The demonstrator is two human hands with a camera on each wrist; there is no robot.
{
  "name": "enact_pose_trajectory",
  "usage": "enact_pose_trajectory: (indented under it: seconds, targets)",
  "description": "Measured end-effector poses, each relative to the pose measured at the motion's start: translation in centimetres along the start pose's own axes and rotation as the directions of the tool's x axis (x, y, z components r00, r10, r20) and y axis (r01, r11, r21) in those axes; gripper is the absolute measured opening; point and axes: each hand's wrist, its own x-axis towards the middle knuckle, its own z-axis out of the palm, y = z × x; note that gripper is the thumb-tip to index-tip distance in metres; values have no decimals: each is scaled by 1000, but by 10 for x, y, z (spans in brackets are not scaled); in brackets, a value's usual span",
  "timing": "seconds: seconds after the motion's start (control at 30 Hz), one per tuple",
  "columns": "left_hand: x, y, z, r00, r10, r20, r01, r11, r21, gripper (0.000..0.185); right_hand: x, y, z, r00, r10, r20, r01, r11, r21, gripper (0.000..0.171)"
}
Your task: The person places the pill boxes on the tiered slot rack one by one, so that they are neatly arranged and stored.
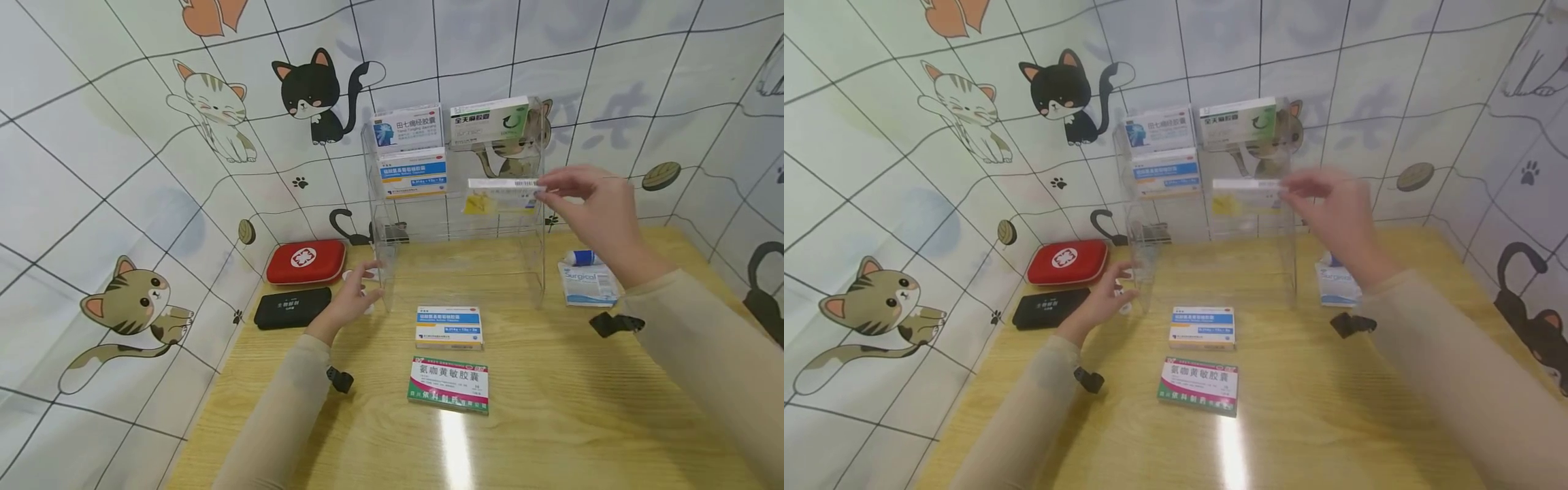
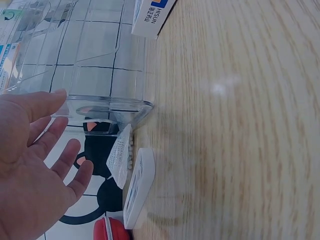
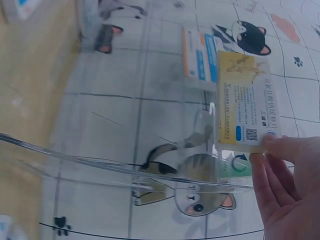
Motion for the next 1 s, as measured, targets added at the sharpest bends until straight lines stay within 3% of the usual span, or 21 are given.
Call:
enact_pose_trajectory:
  seconds: [0.27, 0.4, 0.67, 1.0]
  targets:
    - [0, 1, -1, 1000, -11, 6, 11, 1000, 17, 60, 63, -18, 2, 992, -44, -121, 41, 999, -23, 26]
    - [0, 1, -2, 1000, -15, 7, 15, 1000, 20, 61, 80, -18, 8, 990, -65, -124, 60, 997, -48, 25]
    - [0, 1, -1, 1000, -4, 4, 4, 1000, 18, 61, 92, -6, 21, 998, -66, 8, 67, 989, -132, 21]
    - [-1, -1, -1, 1000, 1, -6, -1, 1000, 16, 62, 89, -11, 26, 982, -84, 167, 123, 963, -239, 21]
